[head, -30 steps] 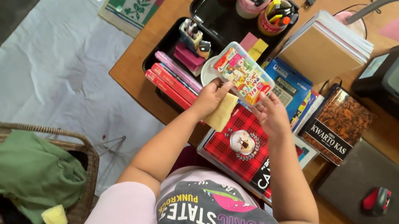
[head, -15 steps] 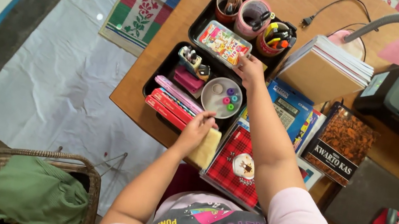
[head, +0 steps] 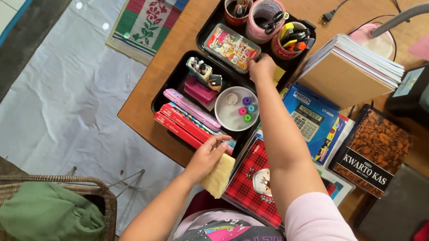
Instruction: Organizing books, notebooks, and stationery on a desk, and cleaning a laptop and printer with a cloth.
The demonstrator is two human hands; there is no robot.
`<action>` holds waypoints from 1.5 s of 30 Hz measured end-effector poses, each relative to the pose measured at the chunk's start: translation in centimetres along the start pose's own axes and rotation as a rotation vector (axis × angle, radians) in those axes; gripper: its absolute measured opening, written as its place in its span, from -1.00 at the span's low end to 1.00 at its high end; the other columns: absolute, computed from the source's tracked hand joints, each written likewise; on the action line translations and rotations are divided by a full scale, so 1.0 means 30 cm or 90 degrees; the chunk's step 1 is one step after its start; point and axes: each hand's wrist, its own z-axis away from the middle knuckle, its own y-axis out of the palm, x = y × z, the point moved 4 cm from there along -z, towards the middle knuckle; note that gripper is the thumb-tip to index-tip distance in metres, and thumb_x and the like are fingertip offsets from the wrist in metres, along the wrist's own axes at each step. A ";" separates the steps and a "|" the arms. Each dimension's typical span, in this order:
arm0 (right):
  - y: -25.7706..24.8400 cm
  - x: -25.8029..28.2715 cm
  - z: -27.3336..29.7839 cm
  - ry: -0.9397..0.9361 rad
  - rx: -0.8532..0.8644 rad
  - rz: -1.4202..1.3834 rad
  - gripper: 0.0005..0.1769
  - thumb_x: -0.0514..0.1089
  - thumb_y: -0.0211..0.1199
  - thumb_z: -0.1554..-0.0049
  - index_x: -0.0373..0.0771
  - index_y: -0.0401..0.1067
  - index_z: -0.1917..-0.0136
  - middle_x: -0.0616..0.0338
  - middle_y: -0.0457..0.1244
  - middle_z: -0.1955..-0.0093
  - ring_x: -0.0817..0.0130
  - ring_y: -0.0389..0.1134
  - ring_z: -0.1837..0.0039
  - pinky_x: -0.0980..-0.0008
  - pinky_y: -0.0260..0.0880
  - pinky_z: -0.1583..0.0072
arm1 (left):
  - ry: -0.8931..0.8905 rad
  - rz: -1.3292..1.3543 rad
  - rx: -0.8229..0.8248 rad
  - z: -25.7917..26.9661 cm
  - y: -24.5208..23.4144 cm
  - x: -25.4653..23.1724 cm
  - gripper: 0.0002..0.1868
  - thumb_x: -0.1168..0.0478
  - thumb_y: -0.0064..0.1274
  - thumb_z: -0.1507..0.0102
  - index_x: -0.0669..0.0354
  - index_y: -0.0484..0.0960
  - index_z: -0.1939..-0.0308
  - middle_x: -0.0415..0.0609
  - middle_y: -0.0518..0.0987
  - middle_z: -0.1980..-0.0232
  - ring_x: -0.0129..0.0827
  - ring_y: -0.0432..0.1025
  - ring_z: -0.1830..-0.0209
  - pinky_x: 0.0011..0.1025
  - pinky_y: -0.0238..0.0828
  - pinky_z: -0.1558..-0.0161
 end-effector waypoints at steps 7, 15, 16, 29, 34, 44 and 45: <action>0.159 -0.104 -0.121 -0.032 -0.041 0.041 -0.51 0.05 0.27 -0.13 -0.26 0.51 -0.24 -0.03 0.41 -0.06 0.02 0.43 -0.23 0.16 0.47 -0.27 | -0.016 -0.002 0.010 -0.007 0.007 0.019 -0.63 0.05 -0.08 -0.45 0.04 0.50 -0.31 -0.05 0.67 0.10 -0.55 0.48 0.20 -0.54 0.42 0.09; -0.105 -0.107 0.219 -0.131 0.014 -0.242 -0.54 -0.04 0.24 -0.21 -0.08 0.43 -0.37 -0.17 0.38 -0.20 -0.17 0.37 -0.29 -0.13 0.35 -0.33 | -0.031 -0.064 0.050 -0.035 0.042 0.123 -0.52 -0.07 -0.14 -0.46 0.04 0.39 -0.39 0.01 0.61 -0.09 -0.39 0.48 0.07 -0.42 0.51 0.06; -0.184 -0.158 0.328 -0.114 -0.002 -0.244 -0.54 -0.04 0.24 -0.21 -0.08 0.43 -0.37 -0.17 0.38 -0.20 -0.17 0.37 -0.29 -0.13 0.35 -0.33 | -0.037 -0.071 0.072 -0.024 0.070 0.096 -0.52 -0.07 -0.14 -0.46 0.04 0.39 -0.39 0.01 0.61 -0.09 -0.39 0.48 0.07 -0.42 0.51 0.06; -0.562 -0.801 1.462 0.219 0.112 -0.706 -0.49 -0.03 0.40 -0.17 -0.10 0.39 -0.35 0.29 0.35 -0.11 0.46 0.42 -0.06 0.44 0.56 0.01 | 0.076 -0.259 0.345 0.030 0.680 0.221 -0.46 0.13 0.20 -0.30 -0.11 0.49 -0.38 0.01 0.58 -0.11 -0.25 0.49 -0.10 -0.25 0.47 -0.14; -0.603 -1.204 1.562 0.257 -0.131 -0.679 -0.55 -0.10 0.43 -0.16 -0.17 0.46 -0.30 0.24 0.38 -0.06 0.45 0.39 -0.05 0.41 0.53 0.02 | 0.201 -0.286 0.489 0.115 0.936 0.304 -0.29 0.29 0.14 -0.31 0.11 0.22 -0.52 0.42 0.34 -0.26 0.34 0.44 -0.19 0.06 0.45 -0.18; -0.478 -1.760 1.468 0.352 -0.247 -0.350 -0.49 -0.04 0.40 -0.10 -0.18 0.49 -0.31 0.02 0.42 -0.15 0.09 0.44 -0.24 0.13 0.48 -0.21 | 0.201 -0.435 0.559 0.196 1.184 0.385 -0.49 0.29 0.00 -0.38 0.08 0.36 -0.43 0.24 0.37 -0.23 0.10 0.54 -0.09 -0.12 0.54 -0.09; -0.483 -1.748 1.457 0.353 -0.221 -0.342 -0.45 -0.09 0.39 -0.10 -0.24 0.45 -0.34 -0.05 0.42 -0.13 0.05 0.45 -0.21 0.09 0.50 -0.20 | 0.182 -0.467 0.546 0.197 1.204 0.398 -0.51 0.26 0.00 -0.39 0.05 0.39 -0.42 0.19 0.39 -0.22 0.04 0.55 -0.10 -0.16 0.55 -0.09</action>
